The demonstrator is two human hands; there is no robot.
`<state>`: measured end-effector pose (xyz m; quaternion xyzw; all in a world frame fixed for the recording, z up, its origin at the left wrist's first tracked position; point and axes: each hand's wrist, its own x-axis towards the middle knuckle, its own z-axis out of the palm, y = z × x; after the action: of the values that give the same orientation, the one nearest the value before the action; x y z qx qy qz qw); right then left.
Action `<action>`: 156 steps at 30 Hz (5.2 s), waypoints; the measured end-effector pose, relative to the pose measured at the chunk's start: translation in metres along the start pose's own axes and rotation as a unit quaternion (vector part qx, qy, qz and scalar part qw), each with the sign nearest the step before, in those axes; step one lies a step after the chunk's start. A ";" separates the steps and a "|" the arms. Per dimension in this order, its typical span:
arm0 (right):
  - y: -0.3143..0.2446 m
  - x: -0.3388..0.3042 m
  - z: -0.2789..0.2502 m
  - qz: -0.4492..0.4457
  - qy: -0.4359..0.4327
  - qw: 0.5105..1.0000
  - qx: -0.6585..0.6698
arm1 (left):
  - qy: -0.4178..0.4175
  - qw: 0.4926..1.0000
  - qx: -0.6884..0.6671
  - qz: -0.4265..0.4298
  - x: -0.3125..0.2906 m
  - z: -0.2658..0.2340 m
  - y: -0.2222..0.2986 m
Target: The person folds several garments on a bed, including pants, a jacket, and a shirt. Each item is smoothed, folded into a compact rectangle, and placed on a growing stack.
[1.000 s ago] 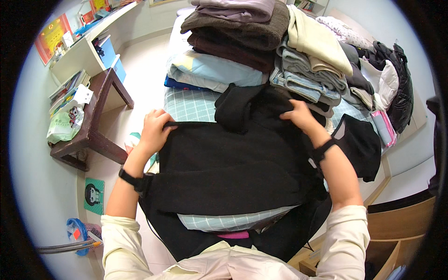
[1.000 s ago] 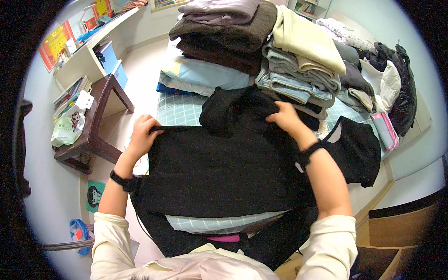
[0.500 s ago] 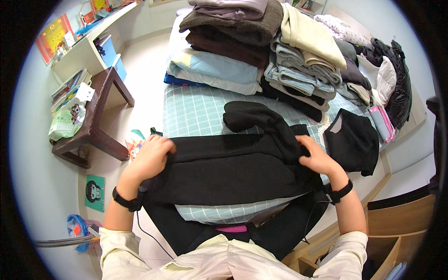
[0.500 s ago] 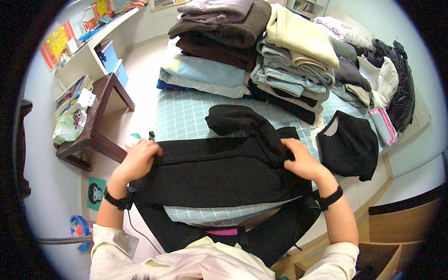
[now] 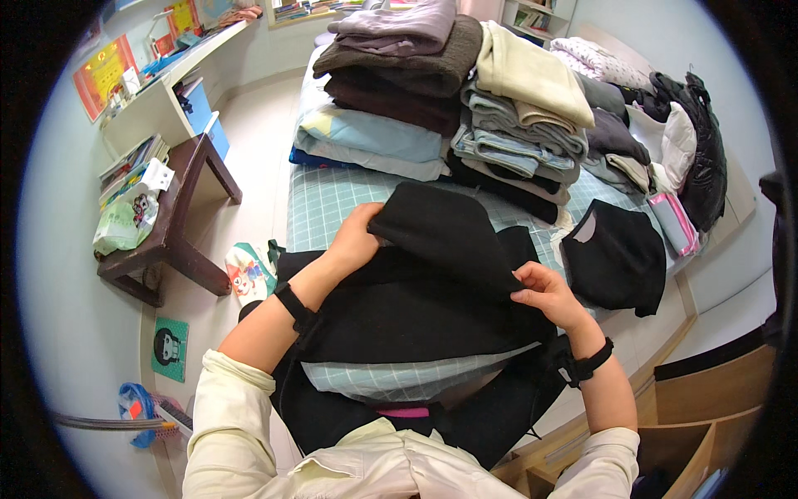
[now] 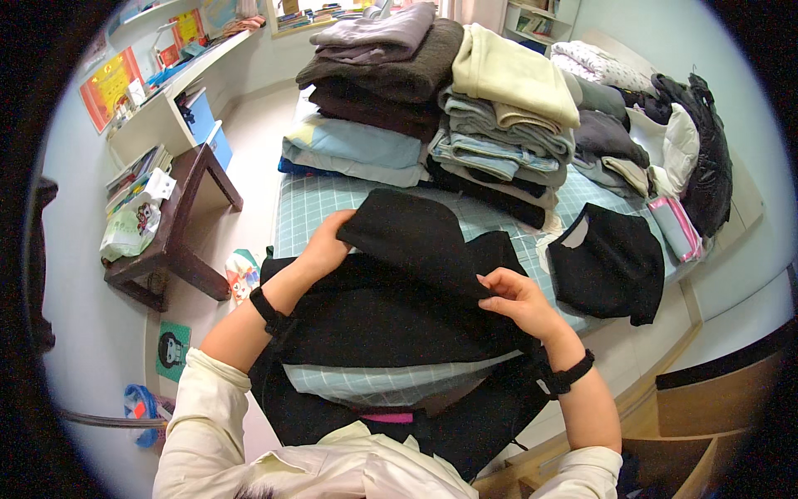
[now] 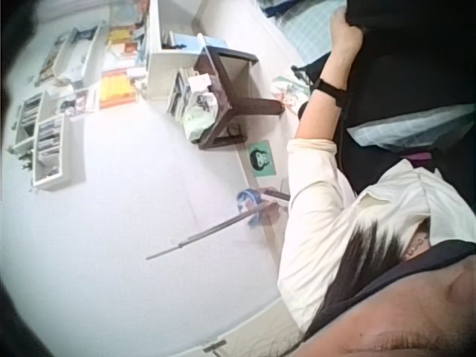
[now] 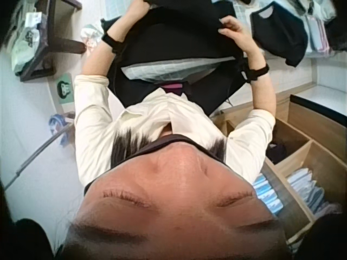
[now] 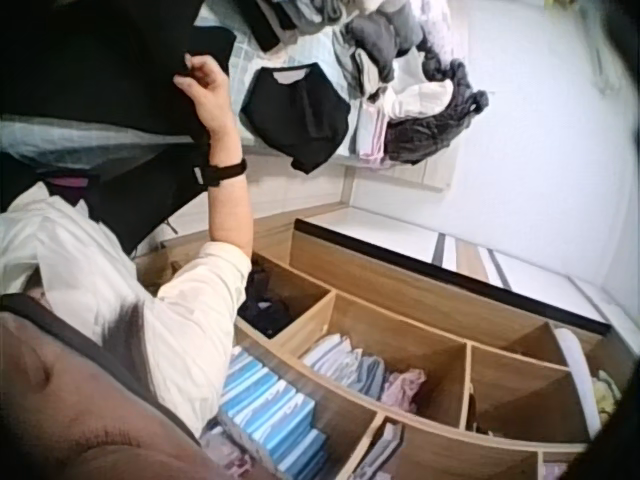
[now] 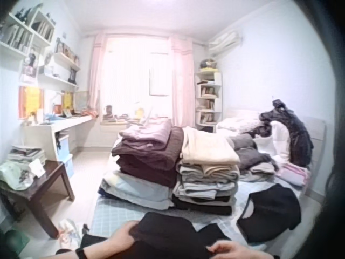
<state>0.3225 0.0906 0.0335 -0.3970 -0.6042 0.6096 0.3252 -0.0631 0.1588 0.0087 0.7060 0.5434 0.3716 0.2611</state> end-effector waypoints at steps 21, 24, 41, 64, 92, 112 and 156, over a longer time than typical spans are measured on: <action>0.003 0.000 0.054 -0.237 0.135 0.733 -0.623 | -0.042 0.924 0.342 0.166 -0.150 -0.102 -0.019; 0.006 0.013 0.049 -0.194 0.189 0.864 -0.424 | 0.064 0.961 0.216 0.162 -0.145 -0.114 -0.008; -0.003 0.046 0.029 -0.115 0.031 0.933 -0.340 | 0.062 0.899 -0.424 -0.097 -0.109 -0.136 0.095; 0.010 0.086 -0.017 -0.095 0.022 0.873 -0.478 | 0.140 0.954 0.254 -0.079 -0.116 -0.086 -0.114; 0.001 -0.061 -0.062 0.022 0.043 0.934 -0.353 | 0.127 0.972 0.187 0.070 -0.136 -0.069 0.011; 0.053 -0.068 0.002 0.052 0.290 0.903 -0.312 | -0.115 0.932 0.287 0.187 -0.043 0.117 0.111; 0.025 -0.067 0.003 -0.149 0.293 0.823 -0.464 | -0.223 0.897 0.179 0.337 -0.099 0.135 0.126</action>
<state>0.3537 0.0290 0.0146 -0.5659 -0.7436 0.0563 0.3515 0.1054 0.0343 0.0033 0.9460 0.2582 0.1666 0.1034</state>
